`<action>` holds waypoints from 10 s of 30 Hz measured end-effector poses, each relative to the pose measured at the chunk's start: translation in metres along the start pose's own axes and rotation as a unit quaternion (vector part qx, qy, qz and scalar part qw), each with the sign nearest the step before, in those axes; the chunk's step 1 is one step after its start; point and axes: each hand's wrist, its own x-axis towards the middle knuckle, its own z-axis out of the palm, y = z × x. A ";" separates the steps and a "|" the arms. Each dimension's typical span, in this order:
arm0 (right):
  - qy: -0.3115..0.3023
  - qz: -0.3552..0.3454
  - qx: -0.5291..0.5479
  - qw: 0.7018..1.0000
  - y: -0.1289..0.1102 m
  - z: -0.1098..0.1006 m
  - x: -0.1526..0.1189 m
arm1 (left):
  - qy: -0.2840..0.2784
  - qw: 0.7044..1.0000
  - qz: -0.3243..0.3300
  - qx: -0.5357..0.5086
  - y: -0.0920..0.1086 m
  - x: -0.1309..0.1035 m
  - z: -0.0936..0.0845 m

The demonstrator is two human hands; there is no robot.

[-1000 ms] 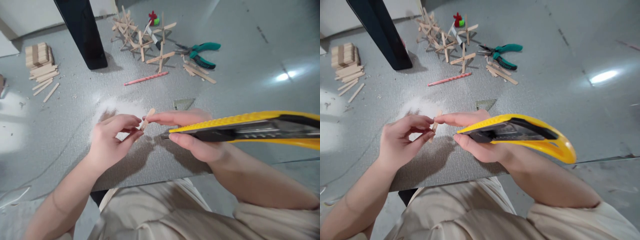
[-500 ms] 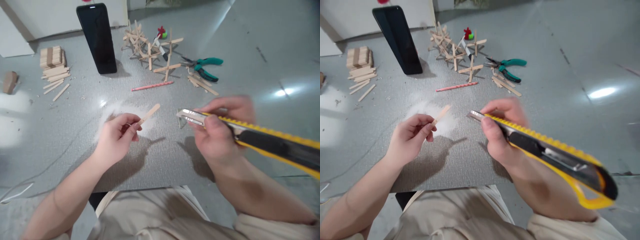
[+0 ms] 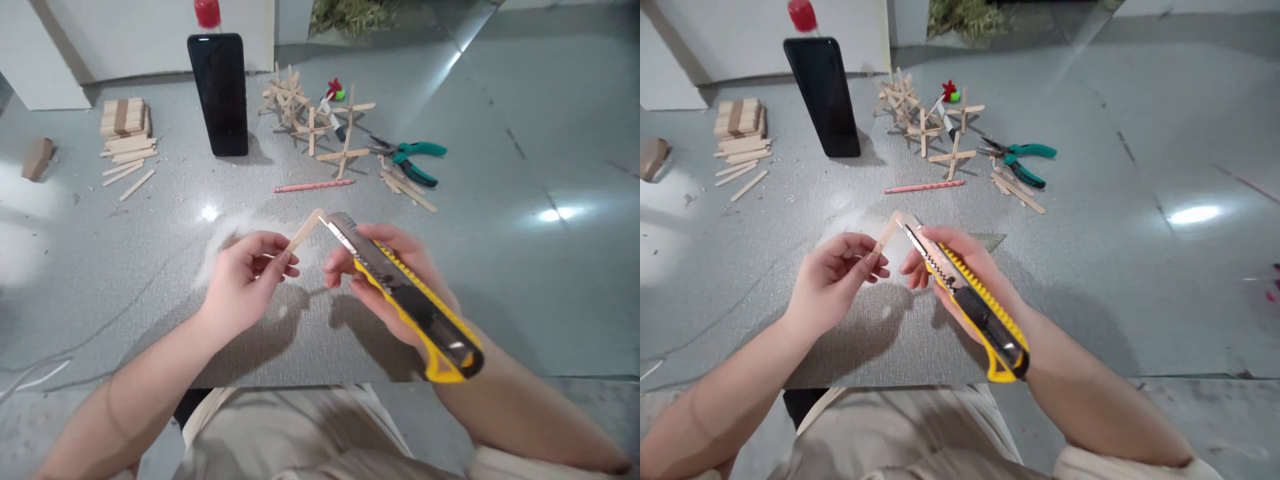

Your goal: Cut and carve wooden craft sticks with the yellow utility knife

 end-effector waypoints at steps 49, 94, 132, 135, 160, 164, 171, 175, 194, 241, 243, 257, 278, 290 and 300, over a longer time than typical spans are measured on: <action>-0.028 0.098 -0.196 0.975 0.006 0.001 -0.012 | 0.027 0.990 -0.098 -0.098 -0.020 0.012 0.009; -0.089 -0.209 -0.483 0.846 0.021 -0.015 0.007 | -0.036 0.988 0.126 0.083 -0.007 -0.007 0.016; -0.047 -0.210 -0.496 0.841 0.015 -0.004 0.002 | 0.031 0.994 0.099 0.020 -0.014 -0.014 0.022; -0.050 -0.209 -0.488 0.846 0.015 -0.003 0.001 | 0.040 0.992 0.117 0.030 -0.014 -0.015 0.024; 0.055 -0.210 -0.480 0.850 0.014 -0.017 -0.004 | 0.067 0.989 0.109 0.070 -0.009 -0.021 0.027; -0.012 -0.191 -0.457 0.868 0.017 -0.013 -0.002 | 0.065 0.990 0.105 0.067 -0.011 -0.021 0.027; -0.071 -0.164 -0.383 0.906 0.011 -0.015 -0.001 | 0.062 0.984 0.140 0.093 -0.010 -0.017 0.026; -0.088 -0.136 -0.288 0.944 0.010 -0.018 -0.006 | 0.053 0.982 0.145 0.111 -0.008 -0.016 0.027; -0.087 0.156 0.050 0.983 -0.007 -0.016 0.003 | -0.131 0.908 0.316 0.243 -0.009 -0.008 0.021; -0.098 0.057 -0.078 0.991 -0.004 -0.023 0.001 | -0.103 0.942 0.156 0.278 0.006 -0.007 0.009; -0.095 0.046 -0.091 0.990 -0.004 -0.022 0.000 | -0.112 0.969 0.096 0.196 0.005 -0.010 0.018; -0.099 0.043 -0.108 0.988 -0.006 -0.020 0.000 | -0.087 0.984 0.041 0.152 0.003 -0.012 0.023; -0.103 0.064 -0.112 0.986 -0.003 -0.018 0.001 | -0.072 0.989 0.025 0.125 0.001 -0.011 0.026; -0.081 0.068 -0.121 0.987 -0.002 -0.018 0.004 | -0.134 0.987 -0.088 -0.005 0.003 -0.004 0.017; -0.071 0.045 -0.138 0.987 0.004 -0.017 0.002 | -0.166 0.983 -0.046 0.055 -0.002 0.000 0.015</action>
